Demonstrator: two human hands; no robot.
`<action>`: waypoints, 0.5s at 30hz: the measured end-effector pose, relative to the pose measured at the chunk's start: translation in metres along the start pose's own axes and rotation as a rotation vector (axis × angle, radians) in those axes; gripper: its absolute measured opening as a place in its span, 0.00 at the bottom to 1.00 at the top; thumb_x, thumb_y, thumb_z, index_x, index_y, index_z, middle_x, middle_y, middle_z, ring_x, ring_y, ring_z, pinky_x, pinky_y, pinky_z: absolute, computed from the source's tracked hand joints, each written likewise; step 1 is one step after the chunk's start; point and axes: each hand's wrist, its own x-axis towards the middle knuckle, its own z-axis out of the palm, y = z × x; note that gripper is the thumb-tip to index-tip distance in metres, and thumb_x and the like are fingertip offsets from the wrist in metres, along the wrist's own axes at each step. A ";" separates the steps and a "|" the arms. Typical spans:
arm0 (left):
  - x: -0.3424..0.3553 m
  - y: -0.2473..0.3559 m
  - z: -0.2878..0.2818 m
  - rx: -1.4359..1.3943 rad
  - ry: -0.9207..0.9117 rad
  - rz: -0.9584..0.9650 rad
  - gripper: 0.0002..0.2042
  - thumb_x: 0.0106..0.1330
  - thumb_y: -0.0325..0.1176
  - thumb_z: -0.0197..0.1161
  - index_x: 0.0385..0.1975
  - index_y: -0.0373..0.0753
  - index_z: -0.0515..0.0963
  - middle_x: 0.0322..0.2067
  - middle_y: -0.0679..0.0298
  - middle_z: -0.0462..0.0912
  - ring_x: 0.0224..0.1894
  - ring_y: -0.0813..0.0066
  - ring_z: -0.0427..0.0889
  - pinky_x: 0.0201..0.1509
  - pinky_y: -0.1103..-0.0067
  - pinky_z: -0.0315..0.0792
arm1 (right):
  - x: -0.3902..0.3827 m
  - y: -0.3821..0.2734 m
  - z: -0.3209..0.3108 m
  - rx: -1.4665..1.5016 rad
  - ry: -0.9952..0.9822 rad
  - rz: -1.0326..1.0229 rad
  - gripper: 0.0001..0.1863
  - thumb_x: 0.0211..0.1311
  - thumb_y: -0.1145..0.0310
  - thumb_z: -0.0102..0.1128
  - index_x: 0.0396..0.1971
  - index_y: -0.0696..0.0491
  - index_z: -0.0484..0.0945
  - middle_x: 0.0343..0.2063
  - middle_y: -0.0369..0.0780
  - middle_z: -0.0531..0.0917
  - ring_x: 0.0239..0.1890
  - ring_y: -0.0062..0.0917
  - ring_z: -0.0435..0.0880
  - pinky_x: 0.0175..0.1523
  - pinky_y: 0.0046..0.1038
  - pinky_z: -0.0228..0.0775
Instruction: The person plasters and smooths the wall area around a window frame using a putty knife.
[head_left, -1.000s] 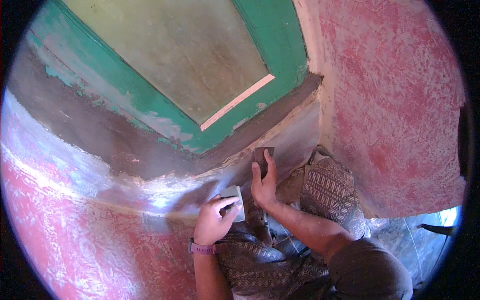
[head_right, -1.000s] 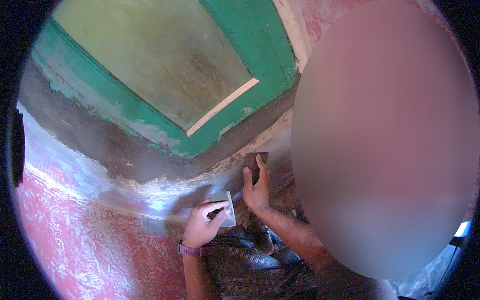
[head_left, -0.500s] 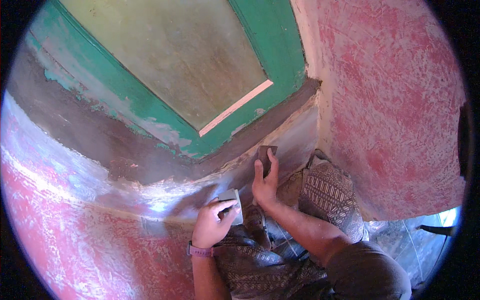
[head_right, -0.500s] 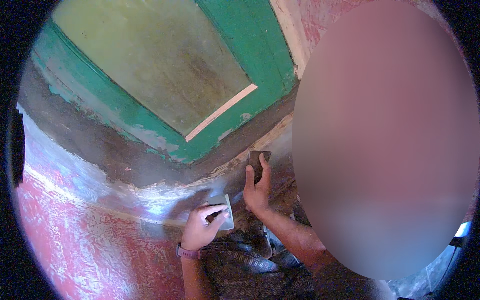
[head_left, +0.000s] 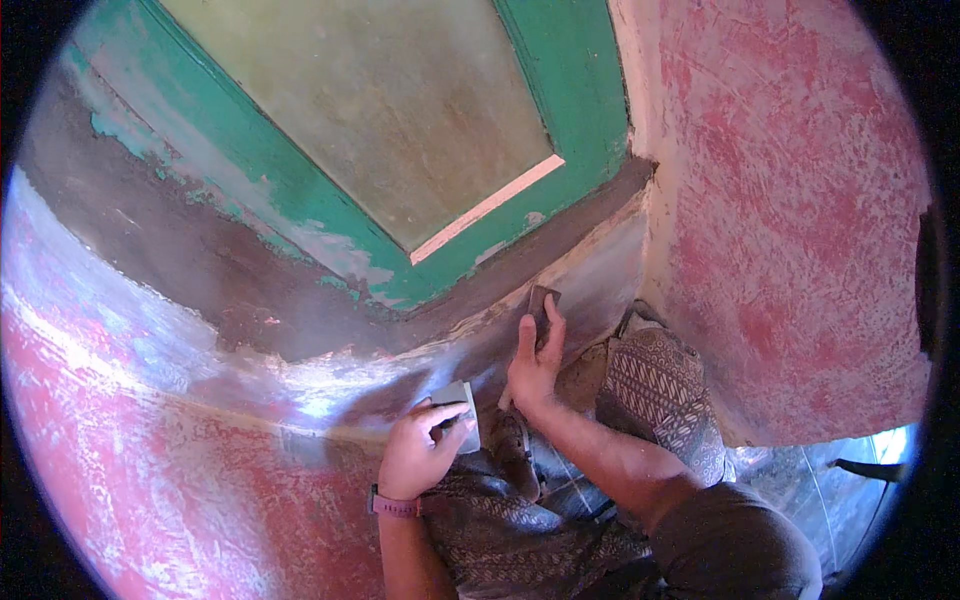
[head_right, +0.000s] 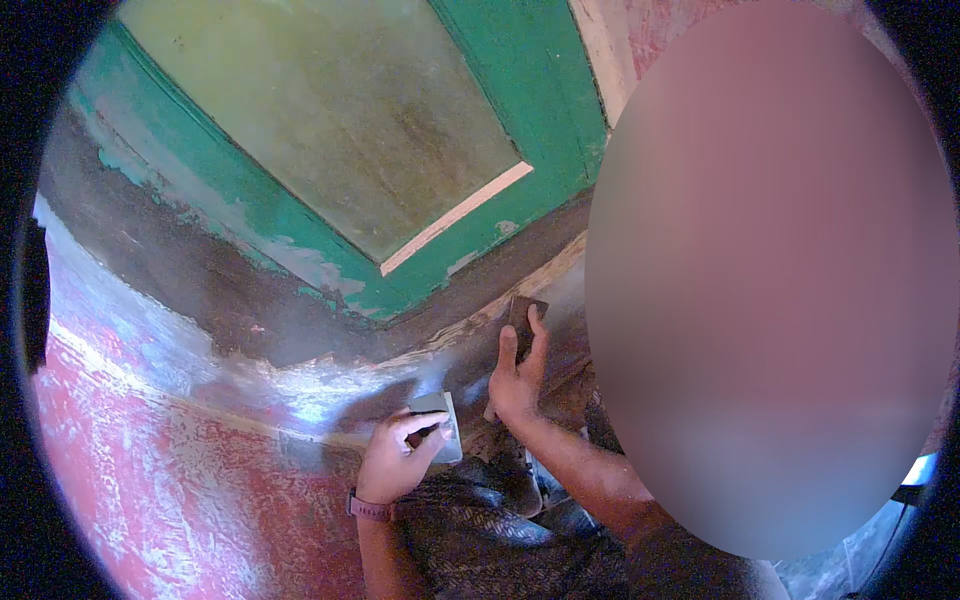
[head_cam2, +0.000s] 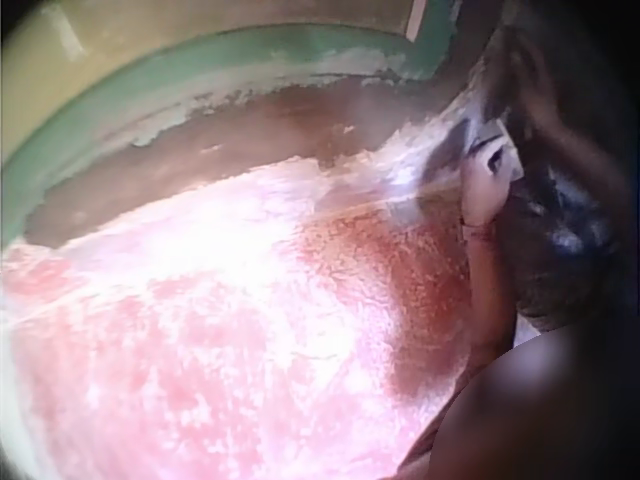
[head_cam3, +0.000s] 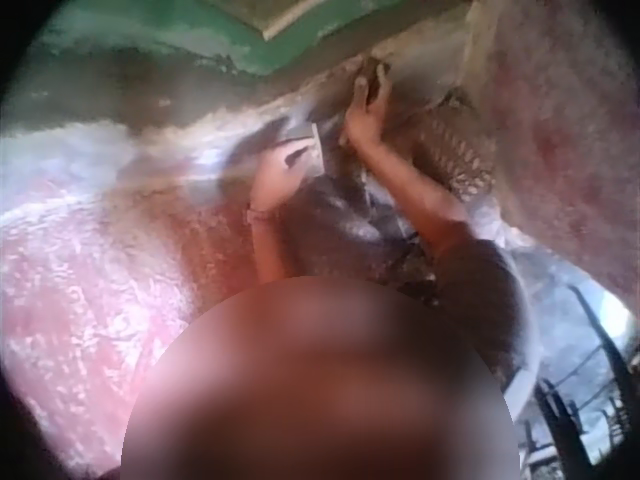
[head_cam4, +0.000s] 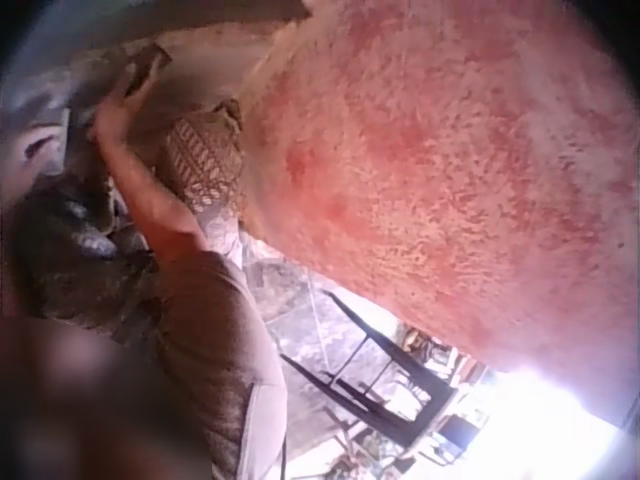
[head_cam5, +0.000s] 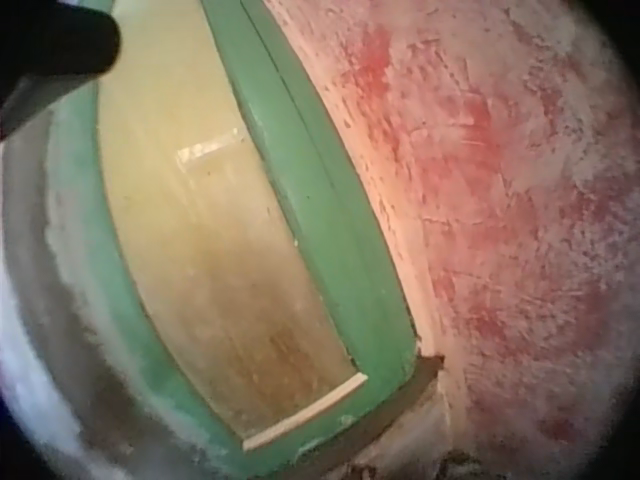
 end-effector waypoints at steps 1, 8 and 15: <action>0.000 0.000 -0.001 0.003 0.010 -0.014 0.13 0.65 0.37 0.69 0.45 0.37 0.86 0.29 0.55 0.84 0.24 0.70 0.77 0.31 0.74 0.70 | 0.000 0.000 0.000 -0.011 -0.003 0.004 0.32 0.77 0.54 0.52 0.71 0.58 0.60 0.65 0.50 0.68 0.67 0.38 0.66 0.72 0.38 0.53; 0.005 -0.001 -0.001 0.038 -0.008 0.016 0.14 0.64 0.37 0.69 0.45 0.37 0.86 0.30 0.55 0.84 0.24 0.70 0.77 0.32 0.75 0.71 | 0.006 -0.013 -0.002 -0.074 0.024 -0.014 0.31 0.77 0.56 0.53 0.70 0.60 0.61 0.65 0.49 0.68 0.67 0.35 0.66 0.72 0.35 0.53; 0.012 0.012 0.008 0.002 -0.035 0.007 0.14 0.63 0.37 0.69 0.44 0.36 0.86 0.31 0.54 0.83 0.24 0.67 0.78 0.31 0.73 0.71 | 0.003 -0.004 -0.006 -0.073 -0.044 -0.045 0.31 0.77 0.56 0.54 0.69 0.61 0.62 0.65 0.50 0.69 0.69 0.37 0.65 0.73 0.37 0.52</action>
